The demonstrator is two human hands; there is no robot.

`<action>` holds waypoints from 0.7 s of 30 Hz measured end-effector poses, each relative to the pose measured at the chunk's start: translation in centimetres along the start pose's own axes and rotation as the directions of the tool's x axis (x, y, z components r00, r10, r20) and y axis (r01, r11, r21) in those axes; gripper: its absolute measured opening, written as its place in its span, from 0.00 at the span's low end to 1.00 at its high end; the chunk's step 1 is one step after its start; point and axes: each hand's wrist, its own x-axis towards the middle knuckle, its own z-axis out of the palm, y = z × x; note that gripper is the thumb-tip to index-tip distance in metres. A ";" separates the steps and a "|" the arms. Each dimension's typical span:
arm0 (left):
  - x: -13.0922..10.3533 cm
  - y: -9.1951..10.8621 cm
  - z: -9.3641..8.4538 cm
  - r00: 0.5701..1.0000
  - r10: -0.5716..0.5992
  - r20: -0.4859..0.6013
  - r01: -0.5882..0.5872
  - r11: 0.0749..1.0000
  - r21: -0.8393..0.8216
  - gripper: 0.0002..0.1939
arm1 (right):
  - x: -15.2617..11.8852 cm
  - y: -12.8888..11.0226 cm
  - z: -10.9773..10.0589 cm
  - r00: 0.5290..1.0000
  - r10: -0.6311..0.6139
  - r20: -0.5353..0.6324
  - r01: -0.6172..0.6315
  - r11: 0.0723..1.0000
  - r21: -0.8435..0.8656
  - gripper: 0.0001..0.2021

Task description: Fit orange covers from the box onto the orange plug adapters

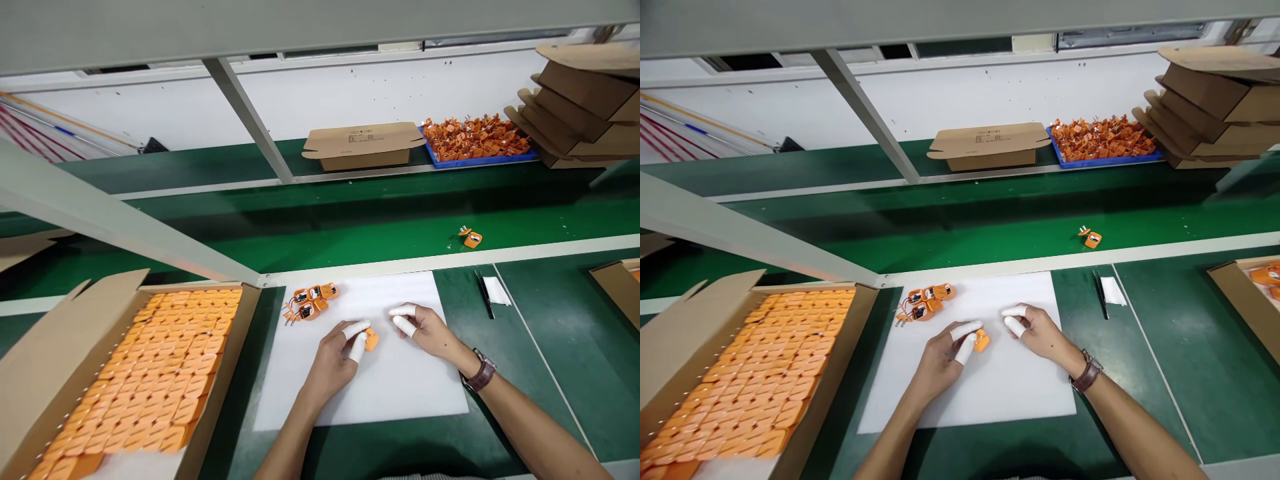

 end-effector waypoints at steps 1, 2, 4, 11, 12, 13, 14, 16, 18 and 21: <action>0.1 -0.1 -0.4 0.998 -0.055 0.007 0.056 0.998 -0.023 0.15 | 0.0 0.0 0.0 1.000 0.001 0.003 -0.001 1.000 -0.002 0.13; 0.2 -0.2 -0.8 0.994 -0.105 0.004 0.105 0.994 -0.042 0.14 | 0.0 0.1 0.0 1.000 0.000 0.007 0.000 1.000 0.000 0.13; 0.3 -0.2 -1.4 0.986 -0.163 -0.031 0.160 0.984 -0.079 0.15 | 0.0 0.1 0.0 1.000 -0.013 0.012 0.012 1.000 0.009 0.13; 0.1 0.1 -1.6 0.992 0.020 0.122 -0.025 0.999 0.044 0.25 | 0.0 0.2 0.2 0.999 -0.031 -0.007 0.031 1.000 0.000 0.14; 0.1 0.0 -1.3 0.991 0.035 0.132 -0.051 0.991 0.120 0.24 | 0.1 0.1 0.2 0.999 -0.035 -0.006 0.035 0.999 -0.003 0.14; 0.1 0.0 -1.0 0.991 0.041 0.130 -0.066 0.980 0.190 0.22 | 0.1 0.0 0.1 0.999 -0.041 -0.006 0.041 0.999 -0.011 0.15; 0.0 0.1 -0.6 0.992 0.043 0.118 -0.071 0.967 0.244 0.19 | 0.1 -0.1 0.1 0.999 -0.051 -0.006 0.051 0.998 -0.024 0.15; -0.1 0.4 -0.1 0.994 0.052 0.091 -0.077 0.950 0.302 0.15 | 0.0 -0.1 0.0 0.997 -0.082 -0.008 0.081 0.994 -0.068 0.15; -0.5 1.3 -0.3 0.994 0.083 0.065 -0.100 0.943 0.317 0.15 | -0.2 0.0 0.0 0.993 -0.120 -0.011 0.117 0.985 -0.124 0.16; -1.7 3.5 -2.7 0.987 0.159 -0.034 -0.138 0.928 0.347 0.15 | -0.2 0.8 -0.2 0.988 -0.152 -0.008 0.149 0.973 -0.175 0.17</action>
